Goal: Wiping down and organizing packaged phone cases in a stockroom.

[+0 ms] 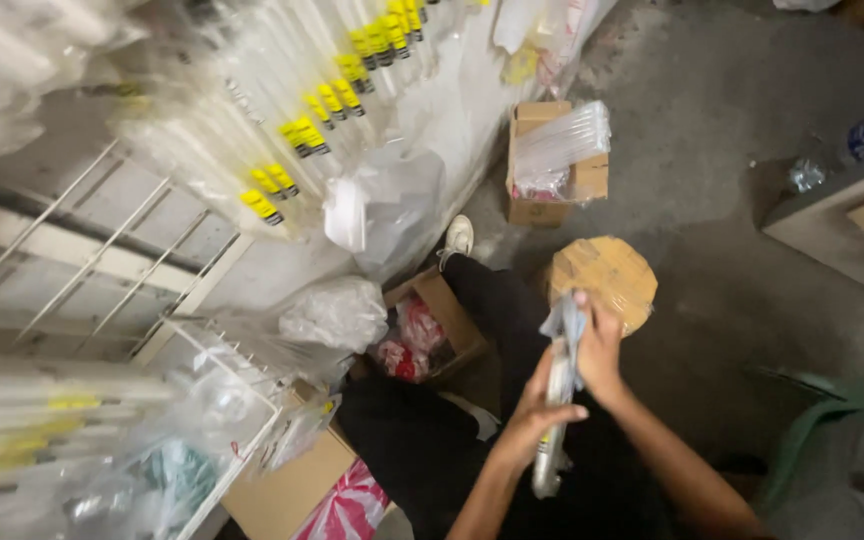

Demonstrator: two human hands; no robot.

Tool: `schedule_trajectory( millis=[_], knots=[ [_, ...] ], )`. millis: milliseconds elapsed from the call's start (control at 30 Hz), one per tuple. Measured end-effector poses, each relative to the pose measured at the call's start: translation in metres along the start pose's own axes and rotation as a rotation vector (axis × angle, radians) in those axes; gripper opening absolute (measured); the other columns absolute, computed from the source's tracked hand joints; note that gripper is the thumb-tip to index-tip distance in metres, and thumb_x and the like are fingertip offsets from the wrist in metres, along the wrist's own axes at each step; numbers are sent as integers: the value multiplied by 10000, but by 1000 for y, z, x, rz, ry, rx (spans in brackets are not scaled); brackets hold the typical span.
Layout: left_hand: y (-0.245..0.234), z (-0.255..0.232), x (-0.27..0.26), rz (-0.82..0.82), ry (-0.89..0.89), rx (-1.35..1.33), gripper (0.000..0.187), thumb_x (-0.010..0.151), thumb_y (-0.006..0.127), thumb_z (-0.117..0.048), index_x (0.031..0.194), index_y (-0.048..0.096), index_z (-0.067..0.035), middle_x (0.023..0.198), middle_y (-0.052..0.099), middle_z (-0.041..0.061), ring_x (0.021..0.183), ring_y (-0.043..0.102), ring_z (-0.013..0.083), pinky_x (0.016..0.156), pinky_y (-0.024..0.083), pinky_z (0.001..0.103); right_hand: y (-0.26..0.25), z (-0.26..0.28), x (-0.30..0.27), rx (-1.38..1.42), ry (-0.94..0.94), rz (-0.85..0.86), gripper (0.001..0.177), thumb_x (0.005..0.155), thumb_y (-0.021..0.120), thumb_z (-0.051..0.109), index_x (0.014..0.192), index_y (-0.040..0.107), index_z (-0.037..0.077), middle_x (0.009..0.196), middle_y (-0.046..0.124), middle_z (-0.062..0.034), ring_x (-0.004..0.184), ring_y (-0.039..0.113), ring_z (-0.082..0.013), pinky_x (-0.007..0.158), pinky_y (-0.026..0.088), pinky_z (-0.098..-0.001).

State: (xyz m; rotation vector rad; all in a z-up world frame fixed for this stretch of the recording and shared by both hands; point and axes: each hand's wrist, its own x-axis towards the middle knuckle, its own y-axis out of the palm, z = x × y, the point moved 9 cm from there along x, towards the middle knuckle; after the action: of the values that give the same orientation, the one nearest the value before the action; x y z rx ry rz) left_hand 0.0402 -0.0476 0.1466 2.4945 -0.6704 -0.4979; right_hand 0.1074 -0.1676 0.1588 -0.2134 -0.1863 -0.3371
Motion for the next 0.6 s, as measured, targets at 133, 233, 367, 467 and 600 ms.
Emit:
schedule_trajectory(
  millis=[133,233,367,467,600],
  knots=[
    [-72,44,-20,-294,-116,-131,788,675,589,-59,1462,540,-65,1359,621,112,1046,547,190,923,411,276,-13,2,24,-262,14,-73,267,1083,519,150,1167,698,-30,872,652,-101,723,544,-179,652,443,-319],
    [-152,88,-44,-553,21,-289,381,792,585,-199,1139,653,-58,1315,613,88,1210,499,251,1084,330,377,-5,-21,26,-171,52,35,242,1079,525,107,1220,685,-6,1070,674,-97,914,590,-190,830,462,-304],
    [-123,-53,-103,-660,276,-248,725,829,519,-190,1545,478,-80,1479,587,170,1271,536,295,1079,370,355,86,-35,-41,355,292,817,649,968,540,476,1342,633,-46,1078,775,-168,1022,685,-243,971,485,-362],
    [-144,-56,-138,-736,400,-51,588,882,566,-115,1453,551,26,1295,691,151,1125,619,224,1007,447,309,116,-129,-126,100,386,1137,563,861,756,202,1366,647,-22,1301,748,-110,1118,672,-185,1000,505,-301],
    [-134,-103,-210,-962,559,117,595,921,602,-73,1500,475,-21,1452,596,193,1230,615,280,1053,480,366,163,-32,-153,247,529,1135,504,814,795,108,1258,707,-115,1128,792,-157,939,685,-194,874,539,-289]
  ],
)
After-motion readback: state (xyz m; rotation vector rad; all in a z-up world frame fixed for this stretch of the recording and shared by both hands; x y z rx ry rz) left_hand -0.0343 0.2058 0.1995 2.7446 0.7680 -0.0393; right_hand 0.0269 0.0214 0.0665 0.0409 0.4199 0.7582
